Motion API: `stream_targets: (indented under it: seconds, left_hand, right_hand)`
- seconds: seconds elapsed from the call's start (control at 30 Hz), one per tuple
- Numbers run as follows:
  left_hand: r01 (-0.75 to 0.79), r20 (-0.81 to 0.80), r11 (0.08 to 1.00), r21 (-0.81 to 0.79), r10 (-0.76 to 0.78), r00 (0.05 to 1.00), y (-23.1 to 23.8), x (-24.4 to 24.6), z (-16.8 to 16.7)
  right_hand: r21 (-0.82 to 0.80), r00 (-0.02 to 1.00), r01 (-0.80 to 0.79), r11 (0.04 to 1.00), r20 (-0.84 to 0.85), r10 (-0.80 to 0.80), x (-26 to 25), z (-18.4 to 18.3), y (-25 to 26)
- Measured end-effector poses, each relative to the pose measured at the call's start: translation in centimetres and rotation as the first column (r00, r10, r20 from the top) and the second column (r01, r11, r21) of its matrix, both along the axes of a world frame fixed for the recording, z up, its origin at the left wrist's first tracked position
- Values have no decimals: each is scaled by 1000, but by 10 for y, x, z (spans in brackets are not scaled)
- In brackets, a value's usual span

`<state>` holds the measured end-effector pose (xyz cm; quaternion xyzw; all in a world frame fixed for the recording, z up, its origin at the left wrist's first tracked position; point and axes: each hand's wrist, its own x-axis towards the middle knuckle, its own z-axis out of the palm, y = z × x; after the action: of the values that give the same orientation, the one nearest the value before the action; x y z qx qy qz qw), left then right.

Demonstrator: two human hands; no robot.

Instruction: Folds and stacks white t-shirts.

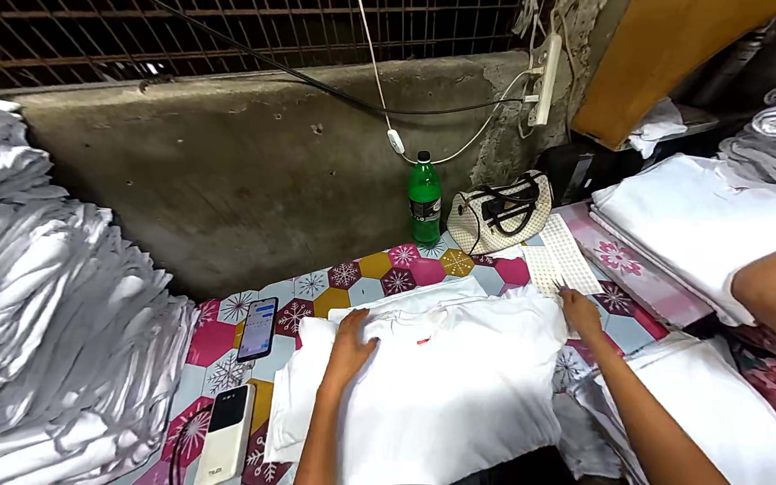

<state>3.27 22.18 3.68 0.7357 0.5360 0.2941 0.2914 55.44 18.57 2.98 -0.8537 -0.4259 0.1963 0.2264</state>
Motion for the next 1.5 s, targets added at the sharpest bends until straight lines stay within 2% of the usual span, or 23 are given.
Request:
stream_targets:
  seconds: [0.03,0.1,0.13,0.2,0.27,0.33,0.43,0.5,0.57,0.63,0.67,0.73,0.8,0.87,0.93,0.97,1.03,1.07,1.13,1.2,1.27,1.4,1.5]
  left_hand:
    - [66,-145,993,-94,-79,986,7,0,2]
    - [96,-344,954,-284,-195,918,22,5,7]
    - [90,-391,937,-337,-226,892,29,7,7]
    - [110,-387,928,-356,-254,887,42,10,7]
    - [185,-326,935,-303,-284,902,49,11,4]
    - [257,-222,955,-150,-286,932,44,12,2]
    - [305,-90,943,134,-295,951,8,11,11]
    - [338,-148,889,310,-306,940,-27,6,16]
    - [412,-285,813,412,-315,905,-64,6,22]
    - [457,-393,771,443,-291,872,-96,10,22]
    - [435,-440,777,455,-228,868,-107,8,19]
    - [302,-509,861,409,-60,859,-117,0,16]
    - [194,-584,925,325,35,811,-116,-14,13]
    - [237,-646,926,294,10,763,-113,-22,14]
    - [406,-621,833,376,-99,777,-110,-26,13]
    - [502,-576,762,409,-211,790,-106,-31,13]
    - [617,-498,599,510,-379,780,-101,-41,17]
    - [618,-496,551,560,-374,784,-104,-46,22]
    - [552,-527,523,649,-213,823,-121,-57,41]
    - [455,-522,533,714,-29,853,-146,-70,68]
    - [395,-532,536,746,122,838,-175,-78,95]
    - [357,-560,597,719,192,806,-212,-84,136]
    - [283,-551,654,701,246,797,-190,-76,141]
  right_hand:
    - [-58,998,-10,998,61,13,7,-10,1]
    - [-81,989,-3,997,147,14,10,-17,2]
    - [-43,983,12,999,184,-4,5,-11,0]
    - [105,972,-21,994,236,-4,-15,13,-3]
    - [229,964,-186,955,231,132,-46,36,-2]
    - [279,901,-433,857,163,402,-81,44,4]
    - [200,717,-696,690,148,681,-130,34,20]
    - [106,609,-793,600,170,774,-148,25,29]
    - [130,534,-845,519,171,828,-153,10,40]
    - [229,463,-879,417,210,861,-154,4,39]
    - [295,439,-886,358,286,852,-154,4,32]
    - [385,428,-891,241,534,729,-153,5,6]
    - [369,393,-912,177,666,635,-147,6,-25]
    - [282,355,-934,220,652,670,-136,0,-45]
    - [160,362,-931,329,539,761,-123,-1,-52]
    - [92,352,-930,356,502,790,-116,3,-52]
    - [29,291,-947,319,494,819,-108,15,-50]
    - [53,258,-962,269,503,825,-106,24,-52]
    - [144,228,-973,179,518,824,-103,47,-60]
    - [217,269,-959,181,502,822,-99,78,-77]
    - [223,302,-951,214,520,799,-97,106,-99]
    - [229,288,-955,189,563,775,-98,149,-126]
    - [115,278,-961,253,429,859,-100,173,-105]
